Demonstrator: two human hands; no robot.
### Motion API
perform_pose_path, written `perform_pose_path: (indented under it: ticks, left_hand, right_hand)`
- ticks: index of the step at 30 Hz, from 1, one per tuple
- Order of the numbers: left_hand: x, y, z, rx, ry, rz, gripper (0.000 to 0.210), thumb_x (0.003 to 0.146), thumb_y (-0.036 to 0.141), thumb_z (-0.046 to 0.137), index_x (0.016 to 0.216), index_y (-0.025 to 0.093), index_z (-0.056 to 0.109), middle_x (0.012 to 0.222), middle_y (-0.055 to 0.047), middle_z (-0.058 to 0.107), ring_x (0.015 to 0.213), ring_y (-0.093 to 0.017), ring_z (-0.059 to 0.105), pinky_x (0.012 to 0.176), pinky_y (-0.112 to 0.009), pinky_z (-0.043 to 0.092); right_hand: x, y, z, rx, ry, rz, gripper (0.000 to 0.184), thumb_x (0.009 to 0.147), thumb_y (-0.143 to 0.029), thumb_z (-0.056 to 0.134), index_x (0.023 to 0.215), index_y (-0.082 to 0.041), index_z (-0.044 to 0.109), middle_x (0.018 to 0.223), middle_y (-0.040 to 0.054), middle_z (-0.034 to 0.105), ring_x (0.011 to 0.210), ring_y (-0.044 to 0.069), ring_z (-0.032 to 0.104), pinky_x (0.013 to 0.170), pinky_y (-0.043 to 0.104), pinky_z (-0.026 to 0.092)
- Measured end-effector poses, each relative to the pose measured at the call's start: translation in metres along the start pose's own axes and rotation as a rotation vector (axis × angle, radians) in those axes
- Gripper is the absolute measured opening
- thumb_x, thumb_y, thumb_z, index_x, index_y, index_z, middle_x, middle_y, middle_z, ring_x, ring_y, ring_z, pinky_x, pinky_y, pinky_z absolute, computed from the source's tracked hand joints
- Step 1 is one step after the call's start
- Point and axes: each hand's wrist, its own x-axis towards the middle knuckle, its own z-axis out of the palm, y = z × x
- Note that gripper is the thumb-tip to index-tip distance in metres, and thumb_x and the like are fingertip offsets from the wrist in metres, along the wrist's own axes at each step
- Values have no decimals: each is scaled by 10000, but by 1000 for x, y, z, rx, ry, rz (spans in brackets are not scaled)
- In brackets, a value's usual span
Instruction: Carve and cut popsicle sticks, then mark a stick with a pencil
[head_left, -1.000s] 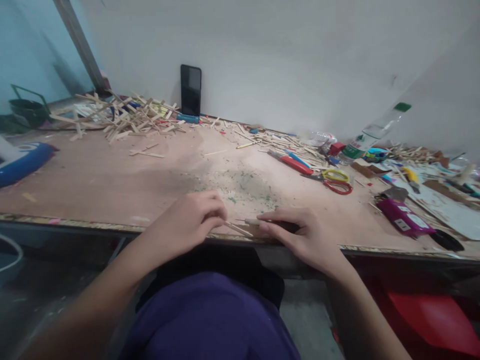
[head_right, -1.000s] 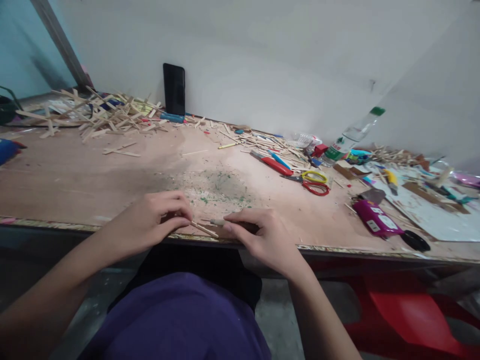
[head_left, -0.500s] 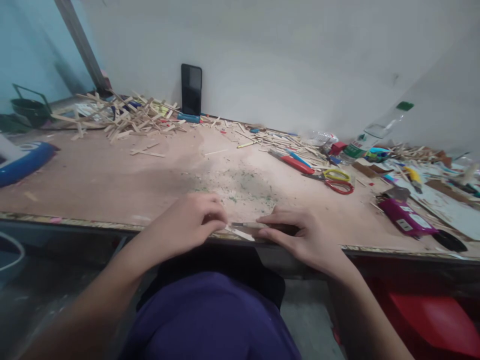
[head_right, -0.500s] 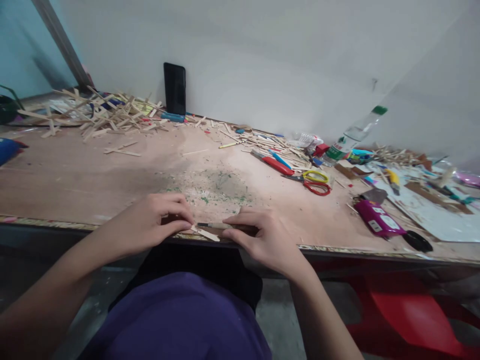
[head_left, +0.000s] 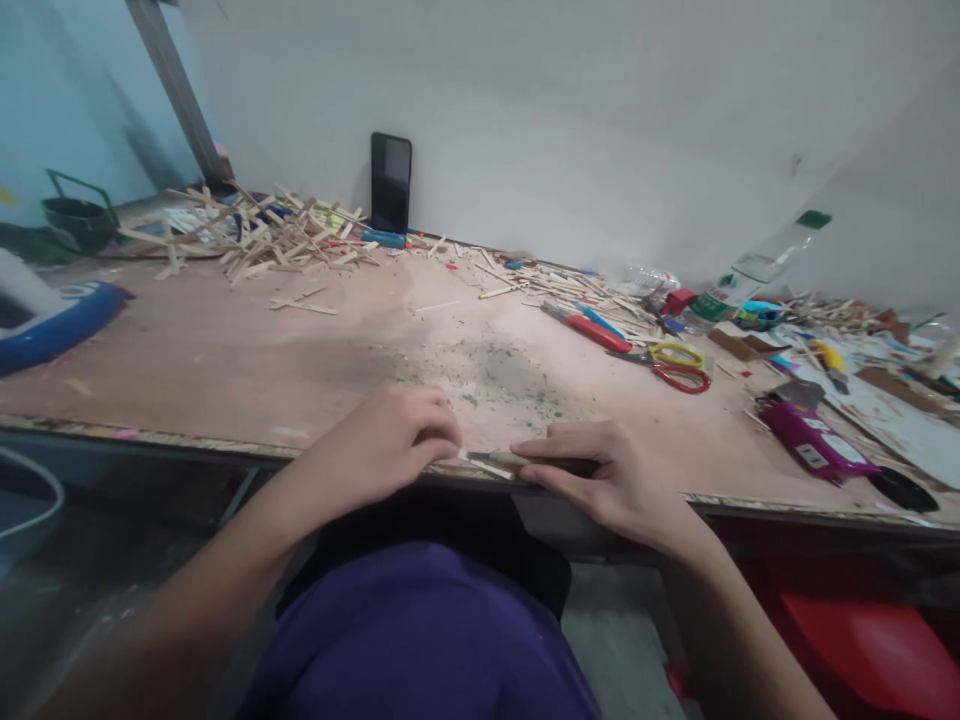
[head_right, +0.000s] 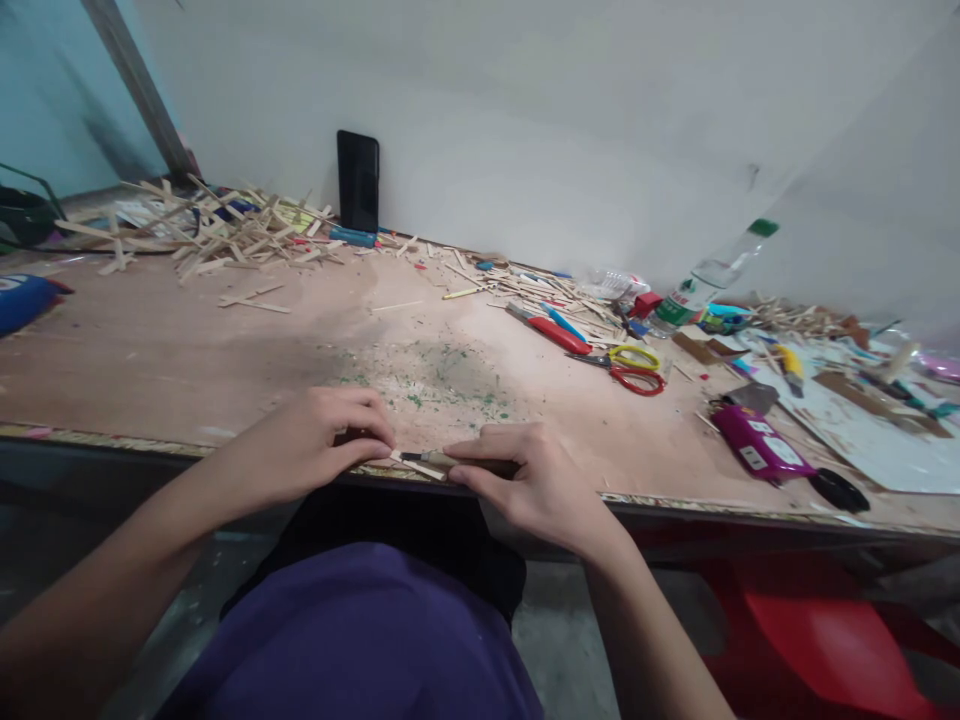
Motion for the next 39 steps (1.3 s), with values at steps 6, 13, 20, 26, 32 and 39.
perform_pose_path:
  ticks: [6, 13, 20, 26, 32, 39]
  left_hand:
    - [1, 0, 0, 13, -11, -1, 135, 1049, 223, 727, 934, 159, 758, 953, -12, 766, 931, -182, 733, 930, -399, 618]
    - [4, 1, 0, 15, -15, -1, 187, 1059, 280, 726, 918, 158, 735, 928, -10, 746, 906, -176, 722, 905, -389, 621]
    - [4, 2, 1, 32, -18, -33, 152, 1047, 238, 739, 921, 154, 738, 920, -4, 745, 905, -173, 732, 902, -386, 635]
    - [3, 2, 0, 41, -23, -41, 130, 1044, 223, 739, 934, 155, 745, 927, -4, 748, 916, -176, 735, 912, -392, 636]
    - [3, 4, 0, 47, -28, -48, 125, 1044, 219, 738, 936, 156, 744, 937, -7, 750, 931, -179, 736, 926, -399, 634]
    - [5, 4, 0, 41, -40, -64, 134, 1043, 232, 742, 935, 153, 748, 945, -11, 760, 948, -185, 745, 937, -408, 635]
  right_hand:
    - [-1, 2, -1, -7, -3, -21, 216, 1016, -375, 755, 1082, -237, 909, 853, 58, 847, 759, 212, 767, 665, 315, 583]
    - [1, 3, 2, -8, -30, -40, 327, 1053, -486, 742, 1104, -194, 880, 863, 68, 840, 774, 192, 768, 697, 333, 605]
    - [0, 2, 1, 15, -15, -22, 215, 1015, -382, 765, 1074, -227, 901, 890, 61, 864, 774, 207, 779, 692, 331, 602]
    - [-1, 2, -1, 26, 0, 2, 177, 978, -343, 780, 1067, -276, 918, 901, 47, 874, 786, 231, 791, 698, 328, 607]
    - [-1, 3, -1, 21, -6, -26, 167, 997, -302, 777, 1080, -227, 900, 868, 41, 862, 759, 192, 778, 666, 298, 591]
    - [1, 7, 0, 15, -33, -88, 163, 1043, -323, 771, 1098, -204, 868, 956, 35, 874, 824, 171, 808, 733, 304, 634]
